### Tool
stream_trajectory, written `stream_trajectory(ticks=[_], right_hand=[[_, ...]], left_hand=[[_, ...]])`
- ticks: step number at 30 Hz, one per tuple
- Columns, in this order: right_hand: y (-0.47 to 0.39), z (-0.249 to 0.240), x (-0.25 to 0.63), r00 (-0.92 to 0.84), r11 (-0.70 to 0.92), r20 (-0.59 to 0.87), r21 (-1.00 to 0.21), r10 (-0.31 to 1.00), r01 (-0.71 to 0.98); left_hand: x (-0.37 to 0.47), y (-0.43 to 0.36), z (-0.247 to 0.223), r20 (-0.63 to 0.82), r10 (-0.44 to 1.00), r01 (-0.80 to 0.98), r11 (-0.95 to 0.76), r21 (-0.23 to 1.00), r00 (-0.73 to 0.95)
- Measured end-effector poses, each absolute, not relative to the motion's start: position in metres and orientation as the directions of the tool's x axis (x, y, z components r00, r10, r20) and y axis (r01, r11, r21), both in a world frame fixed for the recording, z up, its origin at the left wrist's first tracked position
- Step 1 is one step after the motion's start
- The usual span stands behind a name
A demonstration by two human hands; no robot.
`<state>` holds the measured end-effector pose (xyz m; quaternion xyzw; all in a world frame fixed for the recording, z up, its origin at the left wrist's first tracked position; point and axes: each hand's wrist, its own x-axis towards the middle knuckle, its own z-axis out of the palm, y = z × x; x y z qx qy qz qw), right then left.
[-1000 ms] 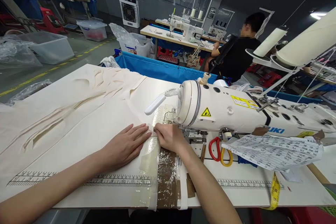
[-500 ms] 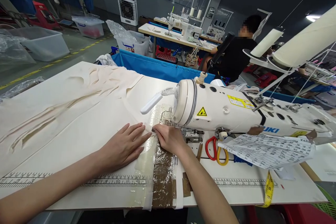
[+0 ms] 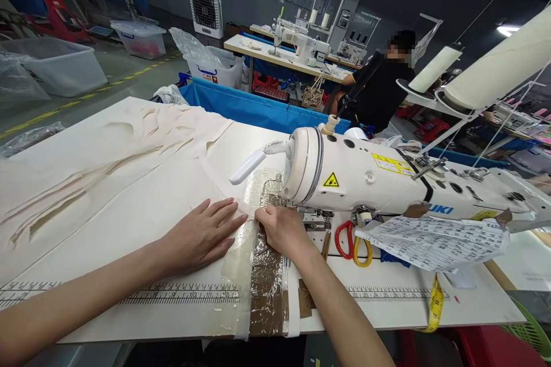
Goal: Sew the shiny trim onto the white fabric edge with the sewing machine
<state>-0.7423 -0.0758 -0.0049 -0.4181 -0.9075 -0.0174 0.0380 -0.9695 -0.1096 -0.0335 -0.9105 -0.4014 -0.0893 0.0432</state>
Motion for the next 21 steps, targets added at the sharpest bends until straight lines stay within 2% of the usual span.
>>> stream_trajectory(ticks=[5, 15, 21], right_hand=[[-0.083, -0.003, -0.736, -0.619, 0.618, 0.075, 0.041, 0.782, 0.785], [-0.077, -0.012, -0.735, -0.638, 0.653, 0.148, -0.101, 0.756, 0.750], [-0.072, -0.018, -0.740, -0.655, 0.674, 0.167, -0.122, 0.737, 0.728]], left_hand=[[-0.969, -0.109, -0.032, 0.175, 0.732, 0.744, -0.668, 0.000, 0.658], [-0.966, -0.110, -0.028, 0.133, 0.740, 0.747, -0.665, -0.004, 0.660], [-0.966, -0.110, -0.027, 0.116, 0.740, 0.745, -0.667, -0.007, 0.663]])
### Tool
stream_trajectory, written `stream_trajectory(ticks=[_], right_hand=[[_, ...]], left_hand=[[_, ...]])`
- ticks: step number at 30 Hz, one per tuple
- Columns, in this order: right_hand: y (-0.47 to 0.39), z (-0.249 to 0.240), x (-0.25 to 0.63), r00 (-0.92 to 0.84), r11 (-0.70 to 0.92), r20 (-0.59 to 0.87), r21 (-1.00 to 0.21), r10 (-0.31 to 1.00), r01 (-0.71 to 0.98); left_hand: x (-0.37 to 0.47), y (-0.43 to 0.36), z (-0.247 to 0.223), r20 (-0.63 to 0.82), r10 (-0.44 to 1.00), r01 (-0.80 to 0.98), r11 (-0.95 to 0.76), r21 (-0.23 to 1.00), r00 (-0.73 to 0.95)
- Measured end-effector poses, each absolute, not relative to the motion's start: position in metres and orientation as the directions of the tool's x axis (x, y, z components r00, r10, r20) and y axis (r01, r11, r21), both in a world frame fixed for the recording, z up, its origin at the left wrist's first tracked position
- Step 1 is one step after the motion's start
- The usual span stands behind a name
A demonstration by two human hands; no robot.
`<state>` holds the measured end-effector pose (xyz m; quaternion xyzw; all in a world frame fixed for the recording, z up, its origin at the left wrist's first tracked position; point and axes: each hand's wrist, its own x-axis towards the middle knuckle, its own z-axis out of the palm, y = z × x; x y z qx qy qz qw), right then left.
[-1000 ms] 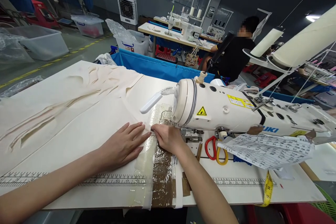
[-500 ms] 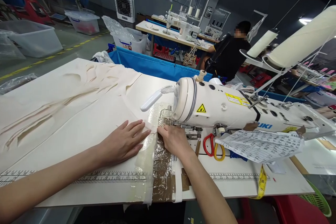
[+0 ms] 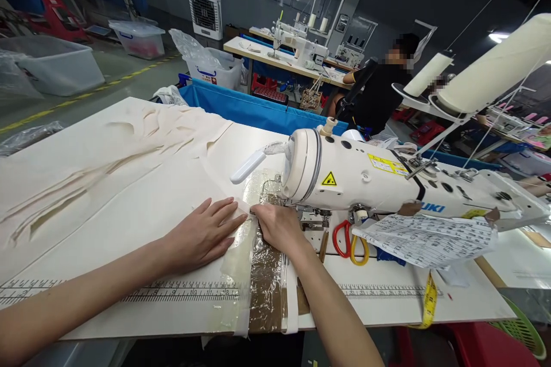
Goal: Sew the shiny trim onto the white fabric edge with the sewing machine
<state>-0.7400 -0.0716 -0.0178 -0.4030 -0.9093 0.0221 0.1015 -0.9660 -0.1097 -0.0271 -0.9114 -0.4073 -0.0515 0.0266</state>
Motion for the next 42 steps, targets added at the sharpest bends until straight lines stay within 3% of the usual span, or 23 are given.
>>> stream_trajectory(ticks=[14, 28, 42], right_hand=[[-0.083, 0.003, -0.741, -0.622, 0.621, 0.066, 0.037, 0.780, 0.783], [-0.077, -0.006, -0.738, -0.631, 0.639, 0.099, -0.108, 0.769, 0.761], [-0.080, 0.002, -0.739, -0.635, 0.636, 0.063, -0.010, 0.770, 0.771]], left_hand=[[-0.967, -0.110, -0.030, 0.151, 0.740, 0.748, -0.664, 0.011, 0.655], [-0.966, -0.110, -0.034, 0.198, 0.739, 0.749, -0.661, 0.036, 0.643], [-0.967, -0.110, -0.043, 0.234, 0.735, 0.751, -0.660, 0.029, 0.637]])
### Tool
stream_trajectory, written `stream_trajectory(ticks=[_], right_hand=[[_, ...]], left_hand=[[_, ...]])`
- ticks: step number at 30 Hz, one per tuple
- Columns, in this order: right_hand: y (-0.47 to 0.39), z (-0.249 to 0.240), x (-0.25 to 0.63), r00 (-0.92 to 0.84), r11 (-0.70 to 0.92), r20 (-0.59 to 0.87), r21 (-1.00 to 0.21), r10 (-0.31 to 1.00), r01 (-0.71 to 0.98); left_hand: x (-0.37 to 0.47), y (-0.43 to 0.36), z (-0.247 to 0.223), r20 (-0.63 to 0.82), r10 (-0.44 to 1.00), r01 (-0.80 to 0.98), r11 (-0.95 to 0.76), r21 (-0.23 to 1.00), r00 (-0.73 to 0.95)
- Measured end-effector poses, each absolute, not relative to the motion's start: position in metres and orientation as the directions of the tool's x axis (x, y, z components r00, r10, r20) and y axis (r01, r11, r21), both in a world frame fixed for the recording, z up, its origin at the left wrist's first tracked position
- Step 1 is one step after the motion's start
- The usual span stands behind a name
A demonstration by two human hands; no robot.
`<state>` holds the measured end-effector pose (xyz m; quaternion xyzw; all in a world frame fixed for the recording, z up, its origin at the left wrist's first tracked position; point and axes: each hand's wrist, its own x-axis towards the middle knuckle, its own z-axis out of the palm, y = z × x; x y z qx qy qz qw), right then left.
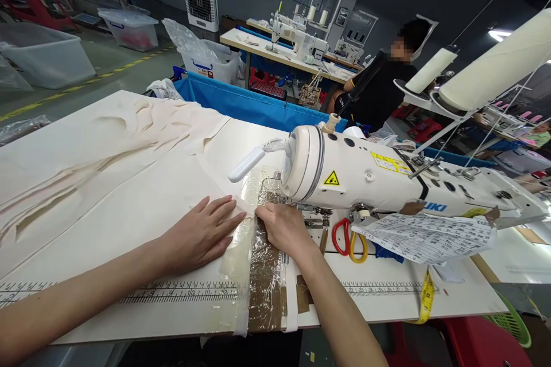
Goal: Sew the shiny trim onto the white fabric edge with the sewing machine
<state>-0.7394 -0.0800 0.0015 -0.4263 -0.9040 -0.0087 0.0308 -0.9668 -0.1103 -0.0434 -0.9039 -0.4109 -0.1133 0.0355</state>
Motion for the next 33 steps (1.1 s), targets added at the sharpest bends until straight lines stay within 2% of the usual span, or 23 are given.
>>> stream_trajectory(ticks=[9, 14, 21, 28, 33], right_hand=[[-0.077, -0.006, -0.738, -0.633, 0.642, 0.107, -0.112, 0.766, 0.758], [-0.074, -0.011, -0.741, -0.638, 0.647, 0.111, -0.140, 0.762, 0.749], [-0.074, -0.013, -0.737, -0.607, 0.622, 0.135, -0.193, 0.783, 0.759], [-0.070, -0.015, -0.737, -0.603, 0.617, 0.135, -0.232, 0.786, 0.752], [-0.067, -0.017, -0.735, -0.617, 0.626, 0.128, -0.264, 0.777, 0.734]], left_hand=[[-0.965, -0.111, -0.032, 0.152, 0.737, 0.745, -0.667, 0.006, 0.658], [-0.966, -0.111, -0.039, 0.227, 0.736, 0.750, -0.661, 0.035, 0.638], [-0.967, -0.112, -0.041, 0.242, 0.740, 0.748, -0.659, 0.073, 0.628], [-0.957, -0.111, -0.031, 0.145, 0.724, 0.719, -0.688, 0.096, 0.674], [-0.952, -0.113, -0.037, 0.192, 0.735, 0.737, -0.672, 0.079, 0.650]])
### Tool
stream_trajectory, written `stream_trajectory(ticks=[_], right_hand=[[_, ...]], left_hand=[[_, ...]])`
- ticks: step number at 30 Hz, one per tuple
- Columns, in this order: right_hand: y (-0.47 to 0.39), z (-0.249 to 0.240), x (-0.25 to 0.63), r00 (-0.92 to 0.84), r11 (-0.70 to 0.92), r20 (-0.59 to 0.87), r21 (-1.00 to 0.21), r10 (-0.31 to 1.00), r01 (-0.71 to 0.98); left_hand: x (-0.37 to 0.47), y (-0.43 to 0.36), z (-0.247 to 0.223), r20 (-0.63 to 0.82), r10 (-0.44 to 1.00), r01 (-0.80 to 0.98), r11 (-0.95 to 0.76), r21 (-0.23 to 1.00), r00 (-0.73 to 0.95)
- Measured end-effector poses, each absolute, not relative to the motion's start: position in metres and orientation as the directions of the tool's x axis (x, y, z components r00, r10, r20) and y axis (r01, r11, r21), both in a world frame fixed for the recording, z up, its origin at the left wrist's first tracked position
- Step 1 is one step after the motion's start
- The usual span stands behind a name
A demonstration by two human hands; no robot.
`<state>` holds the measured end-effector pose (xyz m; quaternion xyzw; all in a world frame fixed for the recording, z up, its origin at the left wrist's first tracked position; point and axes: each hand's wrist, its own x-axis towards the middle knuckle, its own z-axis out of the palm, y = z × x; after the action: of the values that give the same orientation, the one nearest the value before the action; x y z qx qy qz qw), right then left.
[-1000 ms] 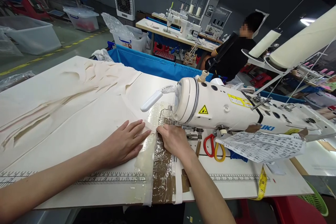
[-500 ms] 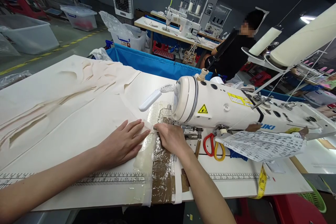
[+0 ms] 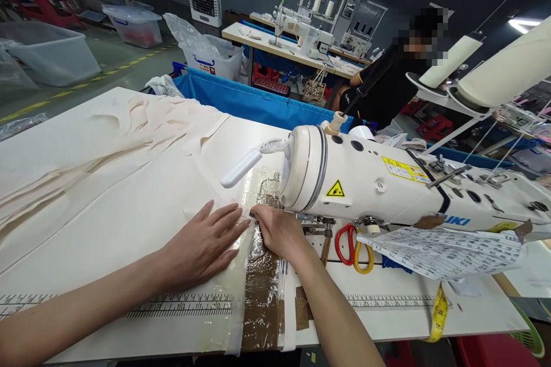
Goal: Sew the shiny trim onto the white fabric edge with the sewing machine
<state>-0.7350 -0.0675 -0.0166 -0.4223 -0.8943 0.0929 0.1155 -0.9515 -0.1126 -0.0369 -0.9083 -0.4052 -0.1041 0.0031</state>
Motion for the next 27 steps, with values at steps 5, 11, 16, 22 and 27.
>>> stream_trajectory(ticks=[5, 11, 16, 22, 27], right_hand=[[-0.067, -0.019, -0.734, -0.635, 0.643, 0.129, -0.280, 0.761, 0.713], [-0.067, -0.015, -0.737, -0.661, 0.661, 0.094, -0.240, 0.745, 0.711], [-0.075, -0.006, -0.737, -0.639, 0.640, 0.052, -0.128, 0.767, 0.758], [-0.079, -0.008, -0.730, -0.607, 0.610, 0.067, -0.138, 0.792, 0.781], [-0.075, -0.012, -0.730, -0.609, 0.612, 0.084, -0.188, 0.789, 0.768]], left_hand=[[-0.952, -0.113, -0.045, 0.235, 0.727, 0.734, -0.675, 0.074, 0.645], [-0.952, -0.113, -0.047, 0.275, 0.716, 0.727, -0.682, 0.079, 0.642], [-0.953, -0.113, -0.048, 0.290, 0.715, 0.724, -0.683, 0.099, 0.636], [-0.953, -0.112, -0.048, 0.282, 0.714, 0.719, -0.687, 0.106, 0.641], [-0.953, -0.112, -0.048, 0.286, 0.710, 0.712, -0.692, 0.117, 0.643]])
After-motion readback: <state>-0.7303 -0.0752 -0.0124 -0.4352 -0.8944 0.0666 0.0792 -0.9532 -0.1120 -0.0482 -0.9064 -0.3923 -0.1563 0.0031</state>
